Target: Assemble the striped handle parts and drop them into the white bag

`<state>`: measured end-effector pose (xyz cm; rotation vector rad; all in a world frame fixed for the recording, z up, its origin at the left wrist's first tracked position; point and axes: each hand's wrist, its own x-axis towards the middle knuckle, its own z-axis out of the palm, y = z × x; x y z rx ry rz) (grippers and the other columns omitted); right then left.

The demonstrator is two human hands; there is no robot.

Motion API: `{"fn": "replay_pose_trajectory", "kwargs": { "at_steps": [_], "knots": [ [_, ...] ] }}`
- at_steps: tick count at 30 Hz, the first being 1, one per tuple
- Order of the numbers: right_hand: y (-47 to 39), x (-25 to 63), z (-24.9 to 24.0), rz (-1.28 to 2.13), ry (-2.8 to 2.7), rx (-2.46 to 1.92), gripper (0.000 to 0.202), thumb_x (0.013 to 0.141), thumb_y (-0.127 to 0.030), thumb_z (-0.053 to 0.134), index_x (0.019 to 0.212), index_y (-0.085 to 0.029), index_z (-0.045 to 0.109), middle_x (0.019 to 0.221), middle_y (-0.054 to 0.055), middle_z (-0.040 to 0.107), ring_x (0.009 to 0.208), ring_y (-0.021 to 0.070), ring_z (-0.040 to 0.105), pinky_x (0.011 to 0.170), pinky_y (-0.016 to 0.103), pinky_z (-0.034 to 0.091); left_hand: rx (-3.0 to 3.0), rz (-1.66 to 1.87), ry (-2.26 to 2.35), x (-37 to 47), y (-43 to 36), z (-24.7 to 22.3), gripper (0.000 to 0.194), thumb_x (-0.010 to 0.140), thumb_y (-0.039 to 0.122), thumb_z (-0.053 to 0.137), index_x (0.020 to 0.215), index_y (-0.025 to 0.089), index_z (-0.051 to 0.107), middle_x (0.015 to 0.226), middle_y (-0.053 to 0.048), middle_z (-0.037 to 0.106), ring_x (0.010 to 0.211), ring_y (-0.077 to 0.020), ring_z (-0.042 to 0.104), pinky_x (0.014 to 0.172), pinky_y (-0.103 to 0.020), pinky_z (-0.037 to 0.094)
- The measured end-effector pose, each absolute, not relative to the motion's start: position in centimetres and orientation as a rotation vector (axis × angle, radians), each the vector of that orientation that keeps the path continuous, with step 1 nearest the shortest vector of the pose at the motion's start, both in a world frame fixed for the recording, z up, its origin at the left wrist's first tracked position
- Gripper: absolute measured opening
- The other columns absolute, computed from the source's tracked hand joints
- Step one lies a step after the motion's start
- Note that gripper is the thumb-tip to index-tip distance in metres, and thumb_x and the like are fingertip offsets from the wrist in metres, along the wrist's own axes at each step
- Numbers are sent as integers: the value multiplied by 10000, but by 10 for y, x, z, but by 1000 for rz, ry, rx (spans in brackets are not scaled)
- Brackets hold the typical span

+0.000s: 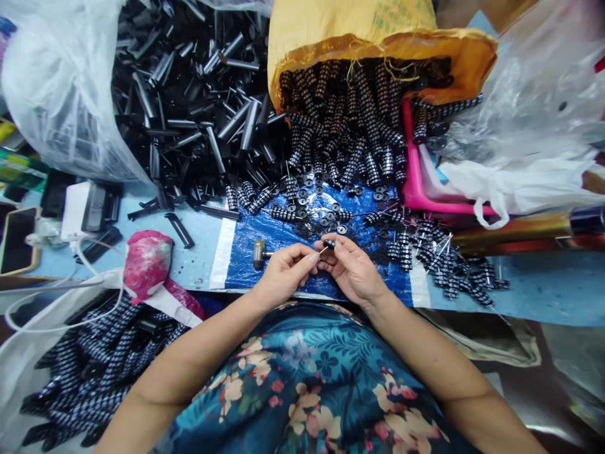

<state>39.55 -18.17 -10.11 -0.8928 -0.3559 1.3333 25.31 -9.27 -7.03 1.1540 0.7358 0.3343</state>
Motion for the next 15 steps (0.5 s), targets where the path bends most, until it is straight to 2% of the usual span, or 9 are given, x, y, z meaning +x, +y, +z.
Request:
{"fn": "replay_pose_trajectory", "kwargs": {
  "at_steps": [5, 9, 11, 12, 15],
  "knots": [
    [-182, 392, -105, 1263, -459, -994, 367, 903, -548, 821, 1112, -275, 693, 1048, 25, 699, 915, 211, 675, 759, 290, 579, 1141, 342, 737, 255, -95, -74, 413, 853, 526, 689, 850, 123, 598, 688, 0, 586, 478, -43, 428, 450, -193, 302],
    [-185, 406, -103, 912, -942, -1309, 384, 961, -550, 738, 1192, -248, 676, 1140, 56, 674, 981, 249, 658, 843, 362, 571, 992, 411, 748, 256, -97, -79, 503, 833, 527, 723, 1128, 187, 499, 666, 44, 595, 443, -51, 425, 440, -181, 305],
    [-185, 422, -103, 600, -1235, -1529, 320, 1016, -468, 676, 1233, -234, 661, 1212, 76, 647, 1051, 281, 631, 926, 417, 536, 959, 449, 756, 256, -96, -79, 571, 839, 513, 724, 1249, 213, 465, 685, 44, 613, 451, -55, 444, 445, -176, 317],
    [-183, 432, -104, 452, -1369, -1642, 260, 1040, -402, 633, 1223, -219, 662, 1218, 90, 642, 1075, 299, 615, 964, 445, 510, 953, 455, 768, 257, -95, -79, 557, 843, 509, 721, 1251, 206, 492, 699, 34, 619, 461, -55, 455, 442, -175, 313],
    [-176, 456, -106, 201, -1673, -1901, 179, 1037, -209, 519, 1078, -165, 688, 1078, 134, 667, 1025, 333, 600, 982, 495, 472, 926, 429, 815, 258, -90, -77, 436, 834, 517, 719, 1047, 153, 612, 714, 6, 612, 469, -50, 463, 410, -173, 261]
  ]
}}
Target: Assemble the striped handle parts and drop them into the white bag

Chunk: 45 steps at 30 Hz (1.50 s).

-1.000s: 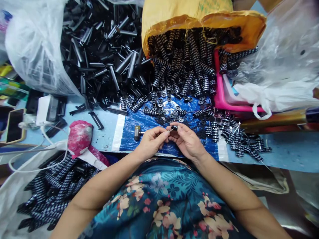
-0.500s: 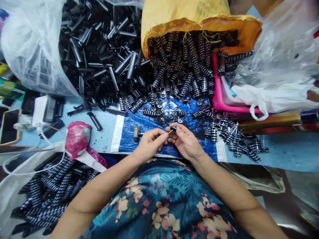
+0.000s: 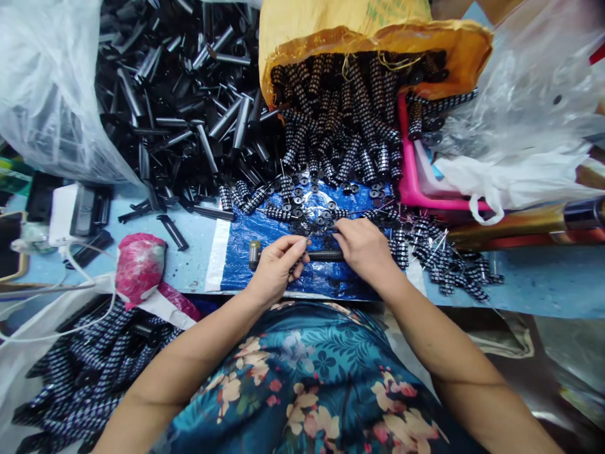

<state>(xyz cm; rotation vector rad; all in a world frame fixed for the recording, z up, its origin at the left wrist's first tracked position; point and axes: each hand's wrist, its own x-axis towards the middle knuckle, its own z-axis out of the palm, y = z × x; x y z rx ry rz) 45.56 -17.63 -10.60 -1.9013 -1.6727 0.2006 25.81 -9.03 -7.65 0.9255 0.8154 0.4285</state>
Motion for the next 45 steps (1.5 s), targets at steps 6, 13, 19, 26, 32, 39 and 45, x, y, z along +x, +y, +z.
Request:
{"fn": "replay_pose_trajectory", "kwargs": {
  "at_steps": [6, 13, 19, 26, 32, 39, 45],
  "knots": [
    [-169, 457, -101, 298, -1548, -1651, 220, 1037, -193, 501, 1171, -223, 673, 1057, 85, 648, 960, 275, 620, 879, 412, 535, 917, 381, 828, 260, -91, -79, 420, 839, 531, 699, 981, 143, 624, 713, 8, 604, 456, -47, 456, 403, -174, 247],
    [-179, 450, -105, 201, -1569, -1632, 207, 1059, -202, 503, 1177, -204, 673, 1114, 109, 638, 1013, 282, 623, 922, 432, 517, 909, 435, 844, 255, -83, -76, 422, 828, 522, 712, 983, 140, 619, 716, 5, 611, 458, -48, 456, 403, -171, 250],
    [-167, 453, -105, 416, -1944, -1717, 139, 1002, -182, 633, 1135, -200, 668, 1045, 87, 668, 960, 292, 630, 874, 414, 518, 886, 472, 847, 252, -81, -72, 412, 824, 512, 719, 973, 143, 612, 702, 10, 607, 454, -54, 463, 401, -173, 256],
    [-164, 456, -109, 468, -2026, -1710, 237, 1031, -146, 499, 1135, -215, 701, 1159, 93, 624, 933, 261, 638, 778, 355, 549, 925, 470, 860, 243, -86, -79, 397, 849, 515, 697, 975, 146, 618, 714, 9, 611, 459, -49, 467, 398, -171, 246],
    [-162, 462, -107, 593, -1970, -1618, 236, 995, -178, 539, 1156, -218, 707, 1133, 96, 638, 998, 284, 620, 885, 427, 547, 899, 421, 837, 245, -84, -81, 447, 820, 547, 710, 981, 141, 615, 713, 4, 614, 445, -52, 452, 393, -178, 254],
    [-167, 436, -93, 1136, -882, -1208, 268, 901, -439, 830, 1086, -272, 730, 1011, 30, 679, 883, 231, 665, 845, 371, 576, 968, 310, 718, 246, -87, -76, 413, 851, 516, 699, 1002, 139, 622, 734, -3, 627, 479, -46, 465, 446, -181, 280],
    [-168, 420, -96, 1333, -620, -1054, 373, 777, -472, 949, 1012, -253, 760, 973, 30, 687, 864, 206, 663, 838, 331, 590, 1005, 289, 697, 247, -89, -74, 410, 839, 522, 706, 970, 142, 625, 726, 5, 614, 486, -46, 457, 462, -192, 298]
  ]
}}
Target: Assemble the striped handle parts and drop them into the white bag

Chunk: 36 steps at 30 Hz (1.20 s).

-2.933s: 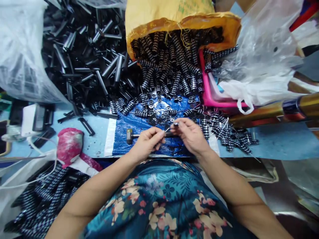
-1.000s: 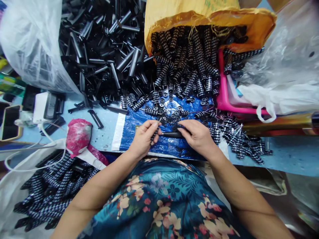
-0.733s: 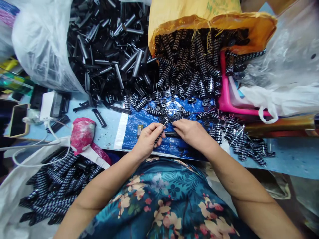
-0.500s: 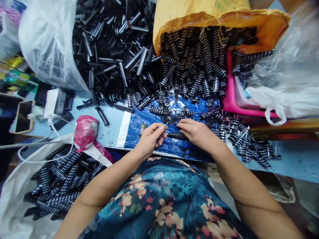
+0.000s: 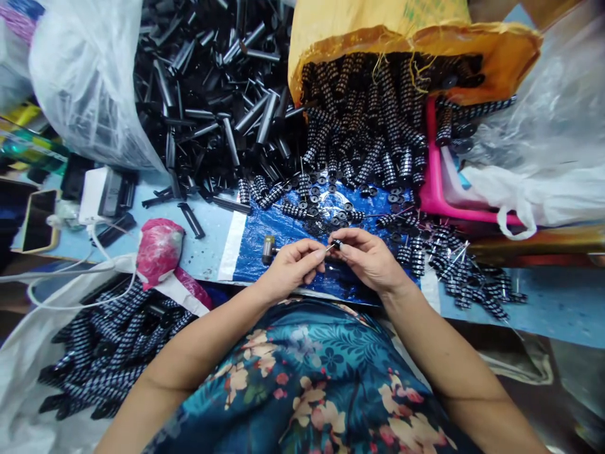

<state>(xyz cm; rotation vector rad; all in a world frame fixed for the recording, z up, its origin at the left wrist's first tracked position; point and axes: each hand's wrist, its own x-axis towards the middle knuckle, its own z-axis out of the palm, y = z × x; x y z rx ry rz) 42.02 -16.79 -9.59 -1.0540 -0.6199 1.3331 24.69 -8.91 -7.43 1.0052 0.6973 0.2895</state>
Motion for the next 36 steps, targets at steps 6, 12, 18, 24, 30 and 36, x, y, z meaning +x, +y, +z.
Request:
{"fn": "replay_pose_trajectory", "kwargs": {
  "at_steps": [6, 12, 18, 24, 30, 36],
  "knots": [
    [-170, 424, -100, 1329, -640, -1058, 357, 782, -459, 946, 1013, -255, 765, 977, 32, 687, 831, 204, 671, 787, 320, 604, 1030, 279, 686, 246, -90, -74, 408, 838, 521, 707, 961, 139, 635, 698, 12, 599, 488, -46, 450, 469, -195, 306],
    [-172, 421, -100, 1230, -964, -1125, 296, 879, -438, 861, 1077, -250, 746, 1000, 32, 691, 874, 228, 672, 812, 351, 587, 968, 339, 683, 246, -94, -79, 471, 840, 520, 716, 1097, 172, 528, 688, 38, 596, 456, -45, 440, 448, -181, 288],
    [-149, 449, -96, 433, -1712, -1564, 265, 1029, -219, 632, 1293, -228, 645, 1287, 90, 613, 1230, 341, 522, 1023, 515, 460, 874, 508, 821, 243, -85, -78, 536, 831, 529, 717, 1199, 176, 552, 742, 14, 624, 475, -56, 469, 424, -181, 278],
    [-129, 460, -103, 200, -1962, -1657, 236, 1037, -137, 522, 1190, -199, 691, 1101, 113, 643, 1042, 312, 592, 923, 480, 500, 839, 533, 867, 239, -81, -75, 526, 812, 547, 725, 1128, 154, 577, 721, 11, 613, 463, -62, 467, 398, -177, 273],
    [-148, 417, -106, 1070, -794, -1250, 339, 938, -560, 764, 1027, -251, 655, 930, 25, 674, 817, 225, 679, 727, 329, 591, 848, 467, 838, 241, -84, -77, 519, 821, 536, 715, 1137, 147, 581, 724, 5, 630, 451, -60, 469, 397, -177, 258],
    [-159, 397, -100, 1346, -415, -1010, 409, 816, -525, 900, 1048, -265, 685, 1043, 22, 708, 990, 228, 669, 849, 327, 582, 892, 390, 731, 247, -89, -77, 428, 829, 501, 724, 1017, 136, 602, 712, 5, 637, 453, -45, 464, 434, -184, 278]
  ]
}}
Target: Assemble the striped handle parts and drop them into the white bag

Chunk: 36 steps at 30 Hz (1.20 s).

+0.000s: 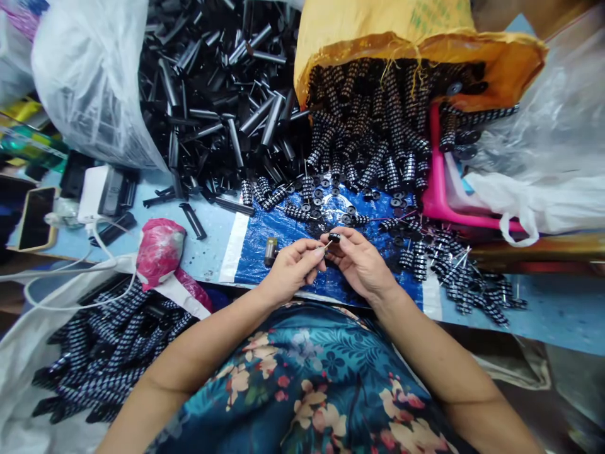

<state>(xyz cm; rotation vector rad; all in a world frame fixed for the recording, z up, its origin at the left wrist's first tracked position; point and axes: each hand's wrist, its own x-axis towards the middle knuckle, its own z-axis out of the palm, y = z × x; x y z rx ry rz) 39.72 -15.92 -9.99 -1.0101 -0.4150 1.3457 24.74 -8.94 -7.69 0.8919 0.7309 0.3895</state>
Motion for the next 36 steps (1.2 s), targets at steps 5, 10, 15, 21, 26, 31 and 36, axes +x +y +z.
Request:
{"fn": "replay_pose_trajectory", "kwargs": {
  "at_steps": [5, 10, 15, 21, 26, 31, 36],
  "knots": [
    [-164, 400, -101, 1335, -461, -997, 386, 823, -501, 906, 1061, -254, 728, 1085, 37, 709, 1020, 212, 660, 890, 307, 567, 914, 380, 736, 246, -93, -78, 441, 823, 499, 731, 1034, 132, 609, 710, 3, 642, 458, -46, 469, 445, -190, 293],
    [-166, 397, -108, 1300, -540, -998, 349, 854, -509, 868, 1055, -262, 724, 1051, 28, 715, 984, 223, 676, 848, 333, 592, 912, 381, 736, 245, -96, -79, 439, 821, 499, 735, 1019, 128, 612, 704, -1, 634, 468, -47, 470, 457, -189, 305],
    [-174, 404, -104, 867, -1050, -1308, 324, 963, -487, 742, 1163, -237, 690, 1104, 46, 692, 958, 237, 672, 862, 362, 572, 876, 440, 734, 245, -99, -83, 543, 832, 493, 737, 1207, 171, 512, 712, 21, 627, 451, -48, 450, 438, -177, 279],
    [-167, 443, -107, 88, -1655, -1900, 208, 1063, -288, 517, 1061, -155, 678, 1035, 115, 672, 942, 301, 615, 889, 434, 486, 835, 483, 791, 246, -92, -81, 543, 873, 535, 672, 1262, 175, 551, 774, -14, 637, 502, -67, 494, 424, -173, 301],
    [-157, 453, -124, -1, -1830, -2029, 210, 1052, -237, 488, 1085, -146, 673, 975, 106, 656, 879, 297, 589, 839, 403, 471, 742, 493, 834, 246, -86, -78, 523, 829, 533, 714, 1182, 172, 577, 763, -11, 634, 474, -68, 487, 389, -168, 281],
    [-150, 450, -128, -32, -1862, -1969, 200, 1068, -289, 540, 1132, -154, 674, 1108, 117, 634, 942, 299, 588, 877, 397, 469, 751, 478, 875, 241, -86, -78, 514, 801, 483, 749, 1164, 158, 586, 738, -4, 633, 462, -64, 483, 382, -160, 269],
    [-148, 451, -118, 26, -1789, -1878, 217, 1047, -213, 499, 1154, -147, 676, 1072, 133, 626, 921, 300, 606, 848, 416, 509, 787, 463, 841, 238, -86, -77, 529, 804, 494, 743, 1171, 145, 588, 738, -8, 640, 453, -58, 474, 382, -165, 263]
  ]
}}
